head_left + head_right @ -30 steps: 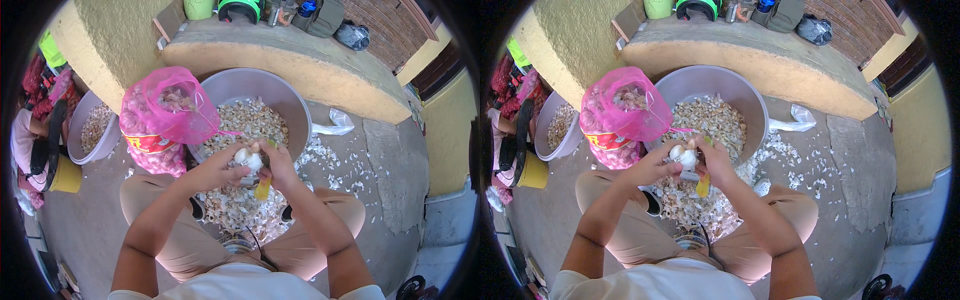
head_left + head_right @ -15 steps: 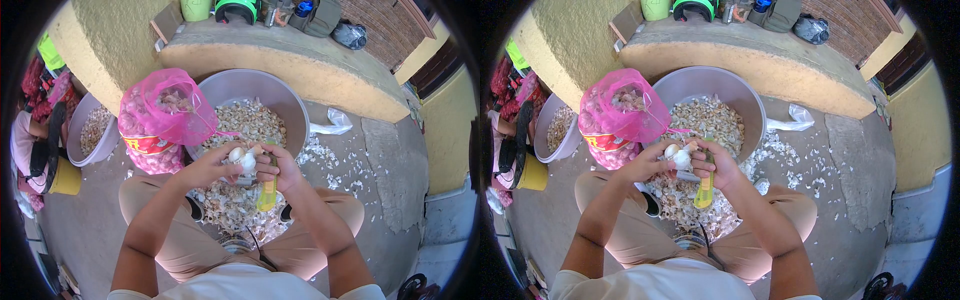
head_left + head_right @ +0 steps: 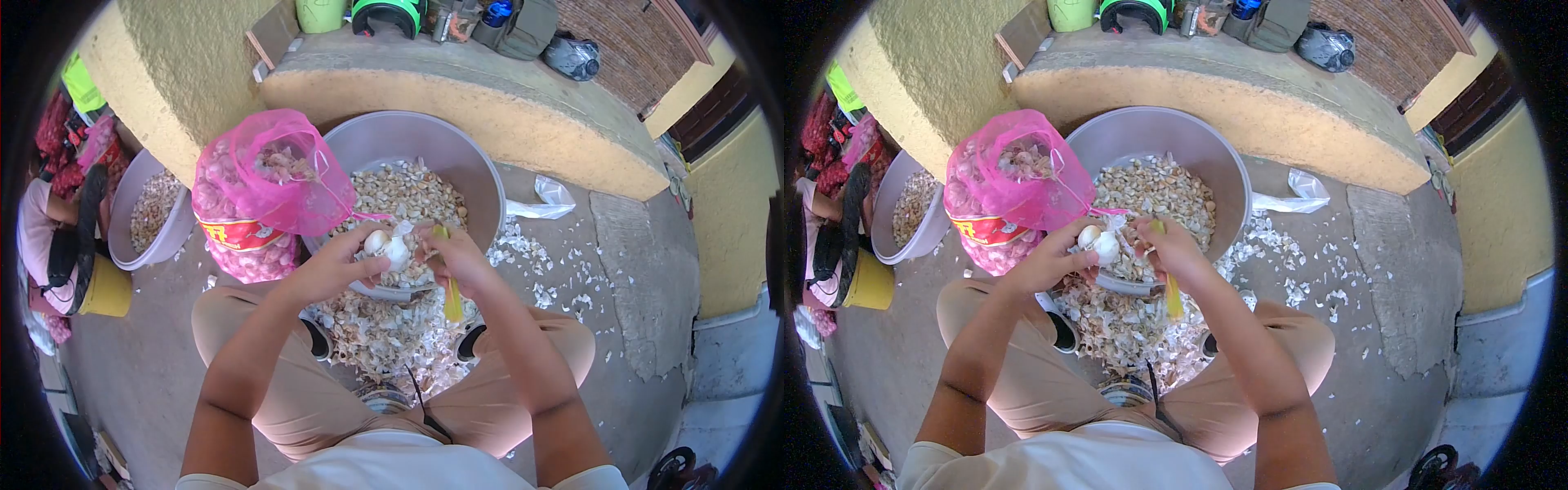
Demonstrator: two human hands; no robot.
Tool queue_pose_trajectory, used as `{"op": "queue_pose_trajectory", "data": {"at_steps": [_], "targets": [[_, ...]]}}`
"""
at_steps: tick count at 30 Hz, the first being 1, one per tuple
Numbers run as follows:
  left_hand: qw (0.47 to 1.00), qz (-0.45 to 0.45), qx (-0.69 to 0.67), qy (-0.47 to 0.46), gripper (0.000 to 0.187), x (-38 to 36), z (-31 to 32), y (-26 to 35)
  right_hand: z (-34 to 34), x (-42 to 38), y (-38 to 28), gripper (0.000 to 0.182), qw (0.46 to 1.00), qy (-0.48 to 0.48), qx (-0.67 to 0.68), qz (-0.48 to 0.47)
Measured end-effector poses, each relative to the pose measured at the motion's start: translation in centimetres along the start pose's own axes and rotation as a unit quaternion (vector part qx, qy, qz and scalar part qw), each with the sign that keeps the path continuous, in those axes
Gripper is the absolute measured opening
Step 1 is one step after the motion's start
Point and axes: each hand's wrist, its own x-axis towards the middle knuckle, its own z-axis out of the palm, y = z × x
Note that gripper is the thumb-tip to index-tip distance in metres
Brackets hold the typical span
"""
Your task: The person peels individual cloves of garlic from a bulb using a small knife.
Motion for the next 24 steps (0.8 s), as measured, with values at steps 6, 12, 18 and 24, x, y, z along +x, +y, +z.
{"op": "queue_pose_trajectory", "data": {"at_steps": [6, 12, 18, 24], "targets": [[0.998, 0.002, 0.058, 0.038, 0.047, 0.1, 0.5, 0.1, 0.2, 0.0, -0.7, 0.05, 0.883, 0.197, -0.369, -0.213], [0.947, 0.091, 0.299, 0.078, 0.044, 0.4, 0.5, 0.2, 1.7, -2.0, -2.4, 0.05, 0.967, -0.042, -0.233, -0.09], [0.946, 0.106, 0.294, 0.085, 0.046, 0.4, 0.7, 0.1, 1.9, -1.8, -1.7, 0.043, 0.981, -0.074, -0.175, -0.028], [0.96, 0.077, 0.263, 0.051, 0.044, 0.5, 0.3, -0.1, 1.6, -1.4, -0.7, 0.033, 0.973, -0.135, -0.148, -0.112]]}}
